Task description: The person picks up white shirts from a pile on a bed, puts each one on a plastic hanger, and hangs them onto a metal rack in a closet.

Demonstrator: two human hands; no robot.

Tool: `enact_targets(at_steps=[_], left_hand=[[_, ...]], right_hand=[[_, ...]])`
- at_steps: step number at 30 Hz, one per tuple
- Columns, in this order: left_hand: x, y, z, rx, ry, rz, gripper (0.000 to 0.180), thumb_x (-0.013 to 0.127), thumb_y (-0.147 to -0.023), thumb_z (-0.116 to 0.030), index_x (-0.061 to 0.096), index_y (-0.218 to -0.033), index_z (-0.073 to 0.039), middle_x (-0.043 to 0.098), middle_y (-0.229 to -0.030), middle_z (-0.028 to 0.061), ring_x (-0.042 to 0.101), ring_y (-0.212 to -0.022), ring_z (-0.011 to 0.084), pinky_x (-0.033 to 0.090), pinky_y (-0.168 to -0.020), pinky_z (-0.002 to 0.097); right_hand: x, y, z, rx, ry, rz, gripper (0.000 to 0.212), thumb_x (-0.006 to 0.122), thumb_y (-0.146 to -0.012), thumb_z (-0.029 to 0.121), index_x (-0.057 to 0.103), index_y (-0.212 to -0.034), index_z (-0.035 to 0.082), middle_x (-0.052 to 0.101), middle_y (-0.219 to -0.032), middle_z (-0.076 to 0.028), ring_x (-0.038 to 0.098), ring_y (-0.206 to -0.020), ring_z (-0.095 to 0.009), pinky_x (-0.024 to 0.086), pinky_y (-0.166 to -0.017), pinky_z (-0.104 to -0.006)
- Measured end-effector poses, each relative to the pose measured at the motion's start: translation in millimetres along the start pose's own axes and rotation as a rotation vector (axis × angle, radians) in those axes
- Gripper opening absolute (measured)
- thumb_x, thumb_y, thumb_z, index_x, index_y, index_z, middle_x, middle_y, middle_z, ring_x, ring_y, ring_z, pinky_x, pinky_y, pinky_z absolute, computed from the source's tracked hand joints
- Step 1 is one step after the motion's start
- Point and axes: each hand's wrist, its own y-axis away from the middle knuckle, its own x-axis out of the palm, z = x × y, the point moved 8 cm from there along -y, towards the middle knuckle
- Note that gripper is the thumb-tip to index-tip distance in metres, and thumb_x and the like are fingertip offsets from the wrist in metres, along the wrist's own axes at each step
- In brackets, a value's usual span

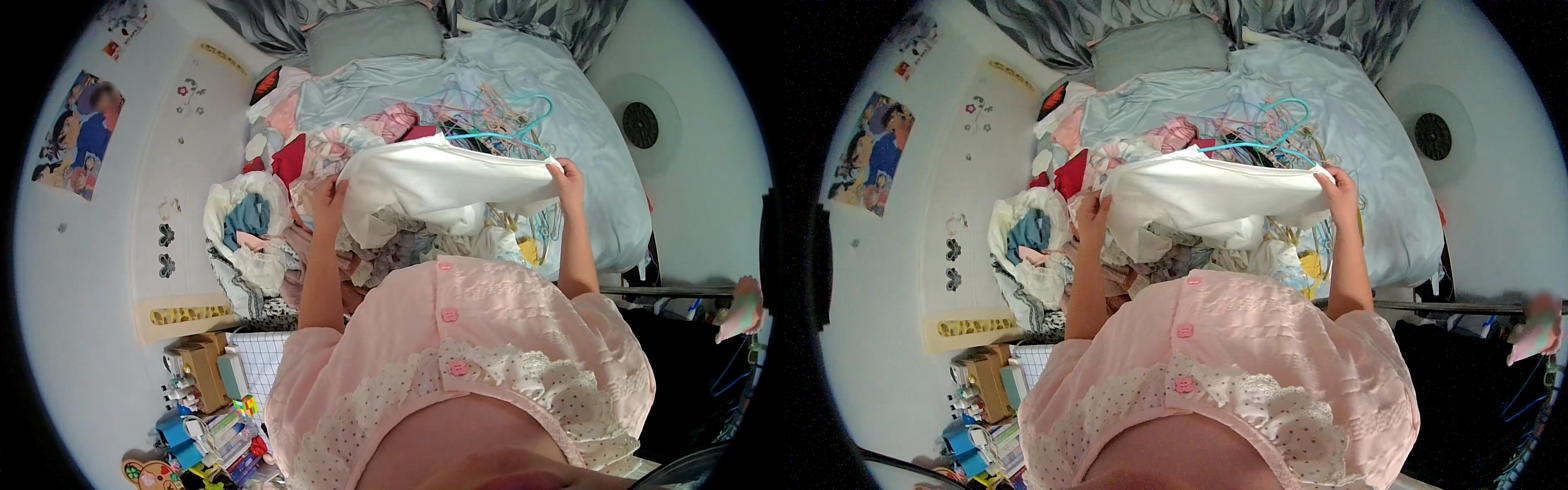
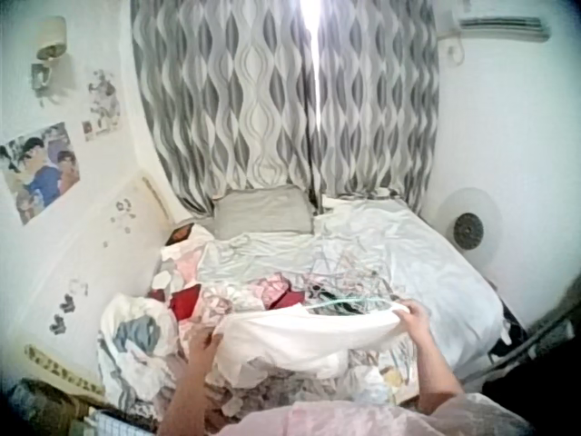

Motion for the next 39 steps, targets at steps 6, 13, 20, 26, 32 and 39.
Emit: enact_targets(at_steps=[6,13,20,26,32,39], left_hand=[[14,-1,3,-0.106,0.084,0.185,0.022,0.052,-0.081,-0.009,0.052,-0.101,-0.001,0.057,-0.083,0.002,0.051,-0.071,0.0077,0.04,-0.064,0.0186],[-3,12,38,-0.335,0.556,0.072,0.027,0.055,-0.078,-0.01,0.051,-0.102,0.002,0.058,-0.083,0.0024,0.053,-0.073,0.0091,0.041,-0.067,0.021],[-15,15,38,-0.291,-0.071,0.308,0.023,0.059,-0.076,-0.016,0.054,-0.091,0.0,0.057,-0.078,0.0013,0.05,-0.066,0.0111,0.039,-0.063,0.0233],[-10,24,65,-0.171,-0.389,0.259,0.019,0.059,-0.073,-0.013,0.054,-0.086,0.0,0.05,-0.068,0.0066,0.046,-0.062,0.0141,0.039,-0.059,0.0276],[13,10,6,0.224,-0.377,0.039,0.012,0.057,-0.073,-0.007,0.055,-0.083,-0.001,0.053,-0.074,0.0092,0.051,-0.067,0.0214,0.04,-0.062,0.0298],[32,9,-73,0.549,-0.427,-0.107,0.014,0.062,-0.068,-0.004,0.056,-0.08,-0.004,0.054,-0.08,0.0077,0.05,-0.075,0.0252,0.039,-0.066,0.0335]], right_hand=[[-33,-6,-13,0.003,-0.022,-0.173,0.015,0.063,-0.074,0.014,0.059,-0.083,0.003,0.056,-0.072,0.001,0.048,-0.064,-0.006,0.038,-0.06,-0.0195],[-66,-7,-13,0.047,-0.069,-0.309,0.018,0.063,-0.075,0.02,0.058,-0.081,0.004,0.054,-0.071,0.003,0.045,-0.063,-0.005,0.035,-0.056,-0.0181],[-93,3,-34,0.073,-0.087,-0.433,0.019,0.063,-0.076,0.022,0.058,-0.082,0.004,0.053,-0.071,0.004,0.043,-0.062,-0.004,0.034,-0.056,-0.0176],[-82,6,-19,0.046,-0.09,-0.31,0.019,0.062,-0.076,0.022,0.059,-0.084,0.004,0.054,-0.071,0.003,0.045,-0.062,-0.004,0.034,-0.056,-0.0177],[-30,10,-6,0.071,0.109,-0.072,0.016,0.062,-0.074,0.017,0.062,-0.082,0.003,0.055,-0.067,0.003,0.046,-0.06,-0.004,0.035,-0.053,-0.0185],[17,24,14,0.06,0.243,0.082,0.017,0.062,-0.074,0.017,0.063,-0.083,0.002,0.056,-0.069,0.003,0.047,-0.061,-0.005,0.036,-0.055,-0.0191]])
